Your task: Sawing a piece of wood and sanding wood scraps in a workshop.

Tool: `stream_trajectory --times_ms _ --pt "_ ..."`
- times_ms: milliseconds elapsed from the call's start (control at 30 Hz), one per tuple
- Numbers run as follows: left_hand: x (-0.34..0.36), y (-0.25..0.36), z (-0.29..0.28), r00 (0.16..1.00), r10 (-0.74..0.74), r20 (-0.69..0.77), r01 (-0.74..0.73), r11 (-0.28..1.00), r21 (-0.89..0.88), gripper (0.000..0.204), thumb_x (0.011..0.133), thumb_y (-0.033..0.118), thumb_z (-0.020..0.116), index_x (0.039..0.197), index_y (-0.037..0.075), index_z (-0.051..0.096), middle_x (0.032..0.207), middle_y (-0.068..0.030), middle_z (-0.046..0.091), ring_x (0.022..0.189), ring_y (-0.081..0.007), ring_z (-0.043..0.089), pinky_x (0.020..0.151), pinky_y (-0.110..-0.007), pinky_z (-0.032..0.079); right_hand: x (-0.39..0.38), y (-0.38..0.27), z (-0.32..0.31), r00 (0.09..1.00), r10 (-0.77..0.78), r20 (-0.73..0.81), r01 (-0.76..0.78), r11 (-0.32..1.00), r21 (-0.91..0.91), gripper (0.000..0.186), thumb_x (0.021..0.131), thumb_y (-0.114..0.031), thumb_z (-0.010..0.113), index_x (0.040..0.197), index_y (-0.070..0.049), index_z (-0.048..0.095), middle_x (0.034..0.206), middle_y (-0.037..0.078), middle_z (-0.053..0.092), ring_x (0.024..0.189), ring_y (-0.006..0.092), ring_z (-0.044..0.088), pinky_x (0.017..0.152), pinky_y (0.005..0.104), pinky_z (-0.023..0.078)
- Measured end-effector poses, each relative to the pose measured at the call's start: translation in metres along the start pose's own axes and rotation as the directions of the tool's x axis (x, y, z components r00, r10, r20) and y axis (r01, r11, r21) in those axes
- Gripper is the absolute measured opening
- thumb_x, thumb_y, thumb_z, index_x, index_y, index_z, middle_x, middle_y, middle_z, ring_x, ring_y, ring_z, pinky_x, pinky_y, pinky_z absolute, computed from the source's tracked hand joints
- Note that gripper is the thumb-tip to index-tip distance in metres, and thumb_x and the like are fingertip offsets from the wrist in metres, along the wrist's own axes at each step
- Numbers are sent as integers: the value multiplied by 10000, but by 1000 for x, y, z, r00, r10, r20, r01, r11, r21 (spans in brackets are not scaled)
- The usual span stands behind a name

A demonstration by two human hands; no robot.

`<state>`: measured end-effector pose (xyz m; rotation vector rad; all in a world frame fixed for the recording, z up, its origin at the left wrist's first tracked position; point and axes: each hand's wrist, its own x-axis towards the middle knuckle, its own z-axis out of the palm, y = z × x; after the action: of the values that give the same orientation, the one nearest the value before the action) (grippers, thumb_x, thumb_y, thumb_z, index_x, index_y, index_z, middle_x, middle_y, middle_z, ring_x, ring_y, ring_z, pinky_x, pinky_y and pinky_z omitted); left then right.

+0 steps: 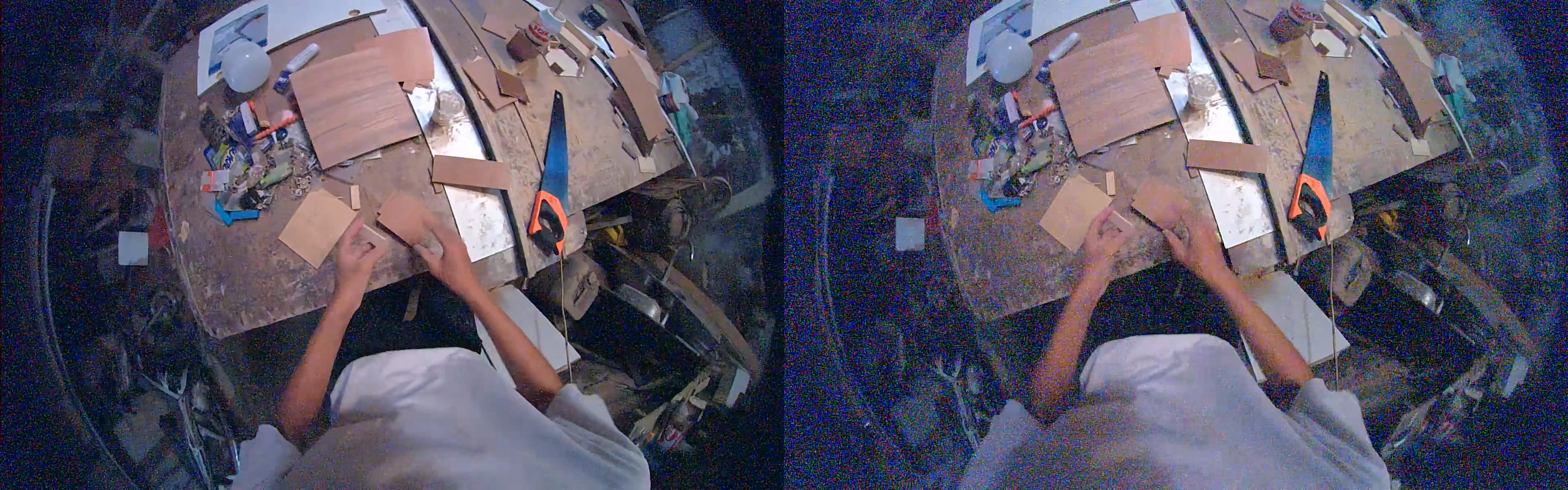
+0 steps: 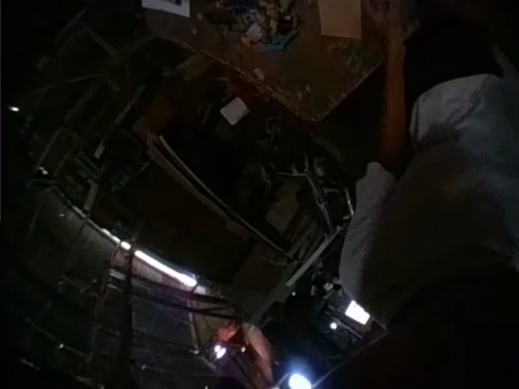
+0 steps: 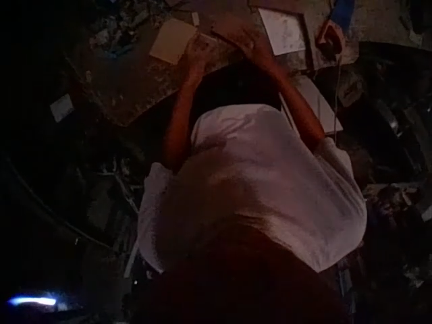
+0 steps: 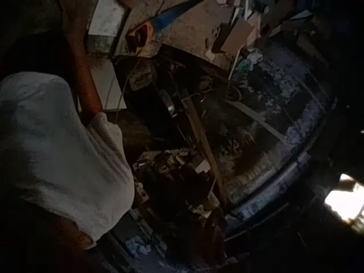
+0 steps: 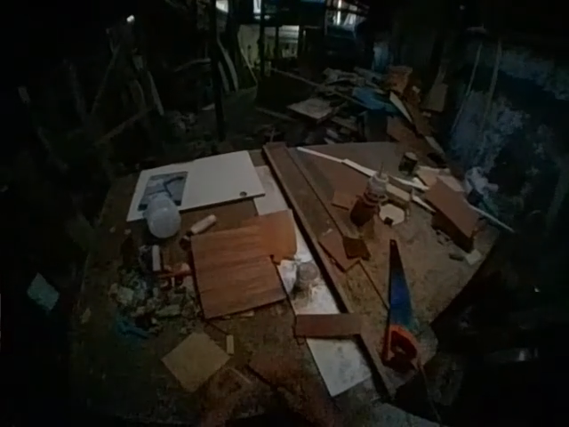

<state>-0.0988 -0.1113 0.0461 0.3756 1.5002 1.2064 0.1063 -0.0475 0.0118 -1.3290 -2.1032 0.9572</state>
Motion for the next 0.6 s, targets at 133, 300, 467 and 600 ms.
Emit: stream_trajectory --times_ms 133,300,467,600 --pt "54 -34 -15 992 -16 121 -2 989 148 730 826 71 726 1461 60 366 1186 -125 616 1038 -207 605 900 -327 500 33 7 12 992 -78 98 103 953 -286 1045 691 -393 860 1502 -53 295 1403 281 421 1264 455 439 1057 501 377" --pt "93 -17 -23 936 181 303 -323 782 532 740 828 86 712 1475 70 352 1327 -164 537 1130 -239 572 974 -381 468 38 27 34 989 -110 102 136 943 -303 1067 653 -311 872 1510 -56 289 1383 264 445 1241 441 458 1044 487 388" --pt "118 8 -25 843 197 500 -528 480 701 722 838 95 695 1475 60 356 1410 -192 487 1244 -320 522 1085 -442 380 30 44 -9 966 -197 165 220 966 -136 1054 547 -184 872 1475 -84 382 1311 256 493 1155 441 508 987 502 430" --pt "144 15 -12 647 97 756 -747 277 604 643 885 154 653 1460 64 382 1452 -173 461 1306 -338 469 1121 -449 336 49 68 -54 912 -272 305 323 937 -131 1003 575 -182 841 1470 -107 396 1326 243 471 1204 430 487 1028 494 410"
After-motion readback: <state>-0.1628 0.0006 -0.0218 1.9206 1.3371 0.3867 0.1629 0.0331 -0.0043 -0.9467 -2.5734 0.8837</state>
